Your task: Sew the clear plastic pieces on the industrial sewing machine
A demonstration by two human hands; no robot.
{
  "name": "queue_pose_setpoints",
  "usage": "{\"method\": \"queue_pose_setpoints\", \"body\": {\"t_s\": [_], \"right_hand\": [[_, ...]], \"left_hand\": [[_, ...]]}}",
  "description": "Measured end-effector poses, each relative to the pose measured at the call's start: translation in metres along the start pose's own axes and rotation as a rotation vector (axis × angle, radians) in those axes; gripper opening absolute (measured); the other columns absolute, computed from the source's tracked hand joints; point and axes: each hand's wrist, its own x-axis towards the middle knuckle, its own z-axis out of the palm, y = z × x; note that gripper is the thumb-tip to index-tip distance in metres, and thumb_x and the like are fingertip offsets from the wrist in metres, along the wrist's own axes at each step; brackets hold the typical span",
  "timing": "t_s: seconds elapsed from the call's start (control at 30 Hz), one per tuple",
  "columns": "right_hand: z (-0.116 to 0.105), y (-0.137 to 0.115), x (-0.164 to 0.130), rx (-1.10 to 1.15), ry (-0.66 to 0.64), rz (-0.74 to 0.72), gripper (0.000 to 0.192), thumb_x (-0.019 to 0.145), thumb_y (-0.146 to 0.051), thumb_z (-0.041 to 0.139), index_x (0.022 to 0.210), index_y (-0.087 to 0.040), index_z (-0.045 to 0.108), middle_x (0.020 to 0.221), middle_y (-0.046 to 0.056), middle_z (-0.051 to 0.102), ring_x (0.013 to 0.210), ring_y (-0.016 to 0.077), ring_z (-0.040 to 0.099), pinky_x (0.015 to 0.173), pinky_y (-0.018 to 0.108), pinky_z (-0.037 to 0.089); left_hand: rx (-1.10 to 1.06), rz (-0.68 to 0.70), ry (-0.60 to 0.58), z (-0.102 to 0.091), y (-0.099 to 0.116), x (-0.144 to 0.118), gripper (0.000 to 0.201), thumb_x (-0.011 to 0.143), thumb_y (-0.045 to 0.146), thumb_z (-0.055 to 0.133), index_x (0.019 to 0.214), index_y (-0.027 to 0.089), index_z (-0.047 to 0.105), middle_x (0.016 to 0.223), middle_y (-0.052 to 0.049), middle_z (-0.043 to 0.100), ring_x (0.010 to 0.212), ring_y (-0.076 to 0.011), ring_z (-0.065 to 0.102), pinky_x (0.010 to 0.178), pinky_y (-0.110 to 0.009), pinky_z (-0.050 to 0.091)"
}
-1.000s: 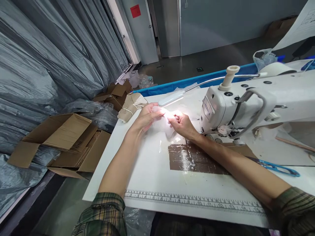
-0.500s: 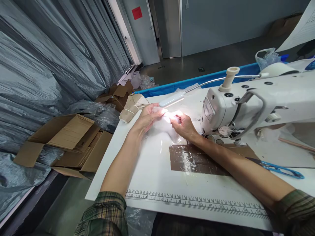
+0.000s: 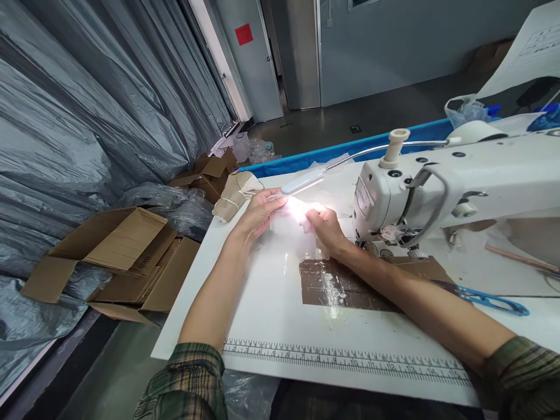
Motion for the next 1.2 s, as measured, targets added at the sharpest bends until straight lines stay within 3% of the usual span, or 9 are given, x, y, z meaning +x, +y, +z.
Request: {"method": "queue_pose_setpoints", "body": {"t_s": [0.2,0.4,0.57,0.7,0.8,0.9,1.0,1.1,1.2], "right_hand": [[0.002,-0.004,-0.004,0.106,0.011,0.052,0.017,0.071,-0.034,0.050,0.061,-0.021,0.046,0.057,-0.001,0.052,0.054,0.0130,0.048,0.053,0.026,0.044],[-0.003,-0.005,-0.023,0.020,-0.035,0.077,0.020,0.075,-0.037,0.051,0.077,-0.018,0.056,0.072,0.003,0.062,0.062,0.0158,0.056,0.063,0.030,0.049],[-0.028,-0.011,-0.061,-0.307,-0.059,-0.040,0.046,0.075,-0.027,0.062,0.118,-0.015,0.054,0.122,0.016,0.057,0.105,0.0261,0.058,0.091,0.044,0.047],[-0.039,-0.024,-0.090,-0.336,-0.303,-0.075,0.051,0.084,-0.036,0.065,0.130,-0.018,0.049,0.125,0.014,0.057,0.110,0.0248,0.059,0.088,0.042,0.053],[-0.044,-0.032,-0.101,-0.127,-0.392,0.015,0.050,0.084,-0.039,0.069,0.126,-0.017,0.053,0.113,0.011,0.065,0.099,0.0209,0.064,0.078,0.033,0.056],[-0.059,-0.039,-0.110,-0.012,-0.436,0.234,0.032,0.087,-0.034,0.066,0.113,-0.016,0.061,0.090,0.006,0.071,0.080,0.0167,0.068,0.068,0.028,0.058],[-0.082,-0.042,-0.117,0.006,-0.442,0.417,0.022,0.085,-0.027,0.067,0.104,-0.017,0.066,0.096,0.007,0.072,0.081,0.0165,0.070,0.071,0.027,0.059],[-0.104,-0.040,-0.116,-0.204,-0.385,0.422,0.017,0.087,-0.027,0.063,0.100,-0.017,0.065,0.096,0.008,0.072,0.076,0.0174,0.069,0.065,0.028,0.056],[-0.118,-0.035,-0.109,-0.687,-0.272,0.236,0.014,0.088,-0.029,0.059,0.086,-0.018,0.066,0.080,0.006,0.070,0.068,0.0182,0.064,0.060,0.029,0.049]], "left_hand": [[0.104,-0.135,-0.043,-0.013,0.009,-0.025,0.047,0.071,0.026,0.084,0.107,0.012,0.058,0.085,-0.006,0.071,0.076,-0.0152,0.070,0.079,-0.030,0.058],[0.067,-0.084,-0.006,-0.020,0.008,-0.052,0.052,0.063,0.022,0.088,0.107,0.011,0.062,0.080,-0.005,0.073,0.074,-0.0153,0.071,0.079,-0.032,0.061],[0.080,-0.057,-0.055,-0.005,0.006,-0.070,0.041,0.062,0.026,0.089,0.095,0.012,0.068,0.086,-0.007,0.075,0.073,-0.0158,0.072,0.079,-0.032,0.061],[0.169,-0.047,-0.186,0.024,-0.002,-0.083,0.035,0.067,0.032,0.085,0.092,0.012,0.072,0.085,-0.008,0.075,0.073,-0.0168,0.071,0.075,-0.032,0.060],[0.298,0.004,-0.295,0.046,-0.005,-0.094,0.033,0.072,0.037,0.081,0.093,0.013,0.074,0.085,-0.007,0.074,0.074,-0.0164,0.070,0.072,-0.030,0.059],[0.451,0.135,-0.264,0.056,0.001,-0.104,0.029,0.079,0.040,0.074,0.094,0.015,0.074,0.080,-0.005,0.072,0.070,-0.0125,0.065,0.068,-0.025,0.055],[0.579,0.198,-0.231,0.057,0.008,-0.107,0.030,0.085,0.041,0.066,0.100,0.016,0.073,0.069,-0.001,0.066,0.061,-0.0102,0.059,0.060,-0.022,0.050],[0.695,0.155,-0.249,0.057,0.002,-0.100,0.031,0.088,0.039,0.062,0.106,0.016,0.070,0.063,0.000,0.062,0.055,-0.0103,0.056,0.055,-0.022,0.046],[0.852,0.155,-0.201,0.061,-0.016,-0.083,0.029,0.088,0.037,0.061,0.107,0.017,0.068,0.069,0.000,0.064,0.055,-0.0113,0.058,0.056,-0.025,0.047]]}}
